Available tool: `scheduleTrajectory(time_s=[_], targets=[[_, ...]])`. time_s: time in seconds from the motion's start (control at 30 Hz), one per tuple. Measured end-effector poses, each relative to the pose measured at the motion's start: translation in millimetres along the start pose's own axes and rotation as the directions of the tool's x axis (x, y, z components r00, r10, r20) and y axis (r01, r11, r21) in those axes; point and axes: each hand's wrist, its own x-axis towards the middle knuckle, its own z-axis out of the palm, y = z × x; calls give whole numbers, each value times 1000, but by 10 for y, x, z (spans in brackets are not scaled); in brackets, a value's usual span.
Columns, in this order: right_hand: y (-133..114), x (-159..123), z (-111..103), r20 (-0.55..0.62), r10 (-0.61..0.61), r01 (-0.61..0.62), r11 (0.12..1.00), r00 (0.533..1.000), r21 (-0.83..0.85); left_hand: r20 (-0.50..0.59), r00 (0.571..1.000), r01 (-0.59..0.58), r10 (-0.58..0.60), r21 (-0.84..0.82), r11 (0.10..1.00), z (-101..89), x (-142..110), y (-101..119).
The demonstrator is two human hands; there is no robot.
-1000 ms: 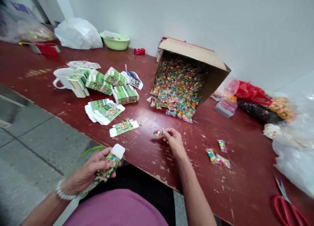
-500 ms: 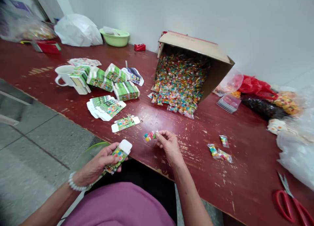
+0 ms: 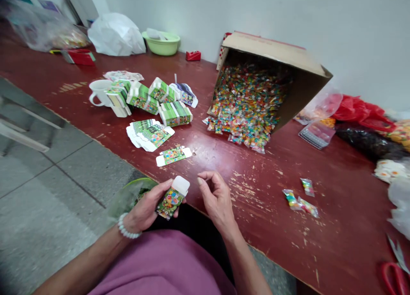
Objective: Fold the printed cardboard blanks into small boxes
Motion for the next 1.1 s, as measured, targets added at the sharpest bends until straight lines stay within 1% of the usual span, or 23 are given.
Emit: scheduleTrajectory(time_s=[0.07, 0.13, 0.23, 0.27, 0.3, 0.37, 0.4, 0.47, 0.53, 0.57, 0.6, 0.63, 0.67, 0.7, 0.73, 0.77, 0.8, 0.83, 0.87, 0.93, 1.0, 1.1], targets=[[25, -50, 51, 50, 23, -26, 999, 998, 47, -28, 1000, 5, -7, -66, 998, -12, 13, -13], [45, -120, 141, 118, 29, -42, 993, 993, 107, -56, 998, -33, 28, -99, 995, -9, 12, -22], [51, -200, 285, 129, 33, -57, 980, 991, 192, -123, 986, -121, 109, -96, 988, 12, -14, -29], [45, -207, 319, 141, 58, -88, 971, 988, 221, -138, 982, -144, 132, -82, 986, 18, -28, -28], [36, -204, 341, 170, 102, -144, 956, 980, 257, -145, 978, -160, 150, -64, 985, 21, -42, -25], [11, -171, 355, 234, 210, -282, 897, 949, 341, -138, 976, -172, 167, -22, 985, 21, -71, -14], [-2, -149, 352, 250, 249, -331, 865, 936, 377, -125, 978, -168, 166, -4, 986, 19, -84, -7], [-23, -110, 336, 258, 269, -358, 835, 928, 418, -105, 982, -155, 156, 15, 988, 11, -104, 0], [-30, -95, 322, 301, 235, -345, 852, 924, 394, -97, 986, -136, 137, 14, 991, 0, -115, -5], [-29, -97, 316, 316, 211, -321, 878, 925, 354, -93, 988, -127, 127, 3, 992, -8, -117, -11], [-27, -103, 312, 305, 178, -271, 916, 936, 297, -87, 989, -118, 116, -15, 993, -16, -118, -19], [-26, -112, 309, 270, 125, -188, 956, 955, 224, -72, 993, -100, 96, -47, 994, -26, -117, -26], [-26, -121, 306, 226, 46, -78, 987, 973, 137, -46, 997, -71, 67, -89, 993, -36, -116, -32], [-28, -129, 303, 196, -53, 44, 998, 979, 49, -15, 999, -35, 33, -137, 990, -47, -113, -36], [-32, -134, 301, 202, -149, 156, 988, 968, -22, 11, 1000, 2, 0, -184, 983, -57, -109, -37], [-36, -137, 300, 236, -218, 238, 969, 947, -63, 25, 999, 35, -30, -223, 974, -65, -105, -36], [-39, -138, 302, 277, -251, 280, 957, 928, -72, 27, 998, 60, -55, -249, 967, -71, -101, -34], [-41, -138, 307, 305, -249, 280, 958, 919, -61, 17, 997, 71, -69, -259, 963, -74, -97, -32], [-40, -137, 316, 315, -221, 245, 969, 923, -37, -7, 997, 68, -72, -255, 965, -75, -93, -31], [-34, -136, 342, 298, -125, 125, 992, 946, 18, -54, 997, 45, -59, -220, 975, -68, -88, -36], [-33, -130, 375, 279, -35, 20, 998, 960, 58, -80, 996, 11, -27, -185, 983, -58, -87, -50], [-49, -98, 416, 303, 66, -117, 981, 951, 153, -53, 999, 4, -13, -163, 987, -53, -87, -77]])
